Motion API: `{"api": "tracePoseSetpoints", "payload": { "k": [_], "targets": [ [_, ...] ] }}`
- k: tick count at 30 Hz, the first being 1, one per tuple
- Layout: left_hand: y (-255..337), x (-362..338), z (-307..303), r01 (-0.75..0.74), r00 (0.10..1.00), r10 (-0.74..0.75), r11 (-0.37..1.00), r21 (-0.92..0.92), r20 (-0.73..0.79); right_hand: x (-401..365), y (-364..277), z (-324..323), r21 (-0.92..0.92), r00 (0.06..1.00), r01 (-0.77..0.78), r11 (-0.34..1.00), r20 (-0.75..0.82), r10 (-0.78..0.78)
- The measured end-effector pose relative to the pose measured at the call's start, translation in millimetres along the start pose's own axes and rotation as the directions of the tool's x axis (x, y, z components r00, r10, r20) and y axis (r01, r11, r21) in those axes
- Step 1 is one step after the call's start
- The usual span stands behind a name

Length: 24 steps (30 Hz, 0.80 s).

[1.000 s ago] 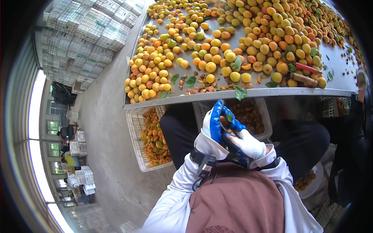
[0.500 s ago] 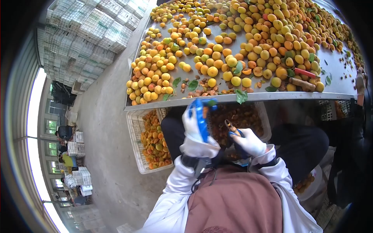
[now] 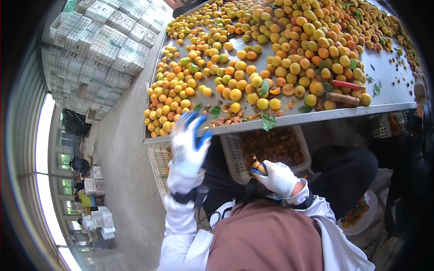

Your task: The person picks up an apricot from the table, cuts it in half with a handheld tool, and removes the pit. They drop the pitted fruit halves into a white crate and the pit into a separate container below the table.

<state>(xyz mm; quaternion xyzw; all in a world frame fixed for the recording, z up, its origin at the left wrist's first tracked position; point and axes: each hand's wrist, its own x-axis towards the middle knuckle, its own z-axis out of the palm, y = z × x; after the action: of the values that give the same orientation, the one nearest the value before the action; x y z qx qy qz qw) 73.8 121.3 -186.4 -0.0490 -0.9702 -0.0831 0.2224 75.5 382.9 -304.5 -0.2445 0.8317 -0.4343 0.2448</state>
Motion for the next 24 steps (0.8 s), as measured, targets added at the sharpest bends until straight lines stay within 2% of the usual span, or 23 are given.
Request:
{"api": "tracePoseSetpoints", "payload": {
  "k": [3, 6, 9, 10, 13, 15, 16, 17, 19, 21, 22, 23, 24],
  "targets": [
    [23, 77, 65, -0.315, 0.944, 0.32, 0.947, -0.065, 0.08, -2, 5, -1, -0.038, 1.0, -0.01, 0.999, -0.006, 0.01],
    [39, 123, 131, -0.413, 0.89, 0.407, 0.91, -0.011, 0.207, -3, 8, -6, -0.029, 0.999, -0.048, 0.998, 0.003, 0.048],
    [35, 131, 178, -0.429, 0.853, 0.376, 0.9, 0.078, 0.362, -6, 11, -10, -0.022, 0.996, -0.082, 0.996, 0.024, 0.082],
    [29, 131, 191, -0.408, 0.859, 0.351, 0.909, 0.086, 0.372, -6, 13, -12, -0.023, 0.995, -0.097, 0.995, 0.037, 0.098],
    [17, 125, 161, -0.465, 0.827, 0.366, 0.871, 0.156, 0.427, -8, 14, -17, -0.019, 0.993, -0.11, 0.994, 0.051, 0.111],
    [-10, 114, 144, -0.485, 0.769, 0.302, 0.85, 0.207, 0.563, -8, 15, -18, -0.007, 0.993, -0.105, 0.994, 0.059, 0.105],
    [-15, 112, 133, -0.526, 0.745, 0.256, 0.793, 0.307, 0.616, -7, 15, -19, -0.007, 0.993, -0.096, 0.995, 0.068, 0.096],
    [-15, 114, 123, -0.496, 0.761, 0.213, 0.8, 0.338, 0.613, -7, 13, -20, 0.005, 0.993, -0.097, 0.995, 0.062, 0.096],
    [-3, 128, 125, -0.426, 0.772, 0.197, 0.866, 0.262, 0.605, -8, 10, -22, 0.022, 0.993, -0.077, 0.997, 0.091, 0.074],
    [30, 139, 126, -0.487, 0.825, 0.415, 0.867, 0.11, 0.383, -9, 9, -19, 0.014, 0.995, -0.055, 0.998, 0.085, 0.054],
    [41, 146, 140, -0.531, 0.813, 0.53, 0.845, -0.063, 0.242, -8, 8, -19, 0.008, 0.995, -0.052, 0.999, 0.081, 0.051],
    [58, 151, 149, -0.582, 0.788, 0.587, 0.808, -0.088, 0.182, -7, 7, -19, 0.0, 0.996, -0.048, 0.999, 0.076, 0.048],
    [72, 157, 157, -0.611, 0.742, 0.629, 0.777, -0.154, 0.23, -7, 8, -19, -0.006, 0.996, -0.05, 0.999, 0.076, 0.05]
  ]
}}
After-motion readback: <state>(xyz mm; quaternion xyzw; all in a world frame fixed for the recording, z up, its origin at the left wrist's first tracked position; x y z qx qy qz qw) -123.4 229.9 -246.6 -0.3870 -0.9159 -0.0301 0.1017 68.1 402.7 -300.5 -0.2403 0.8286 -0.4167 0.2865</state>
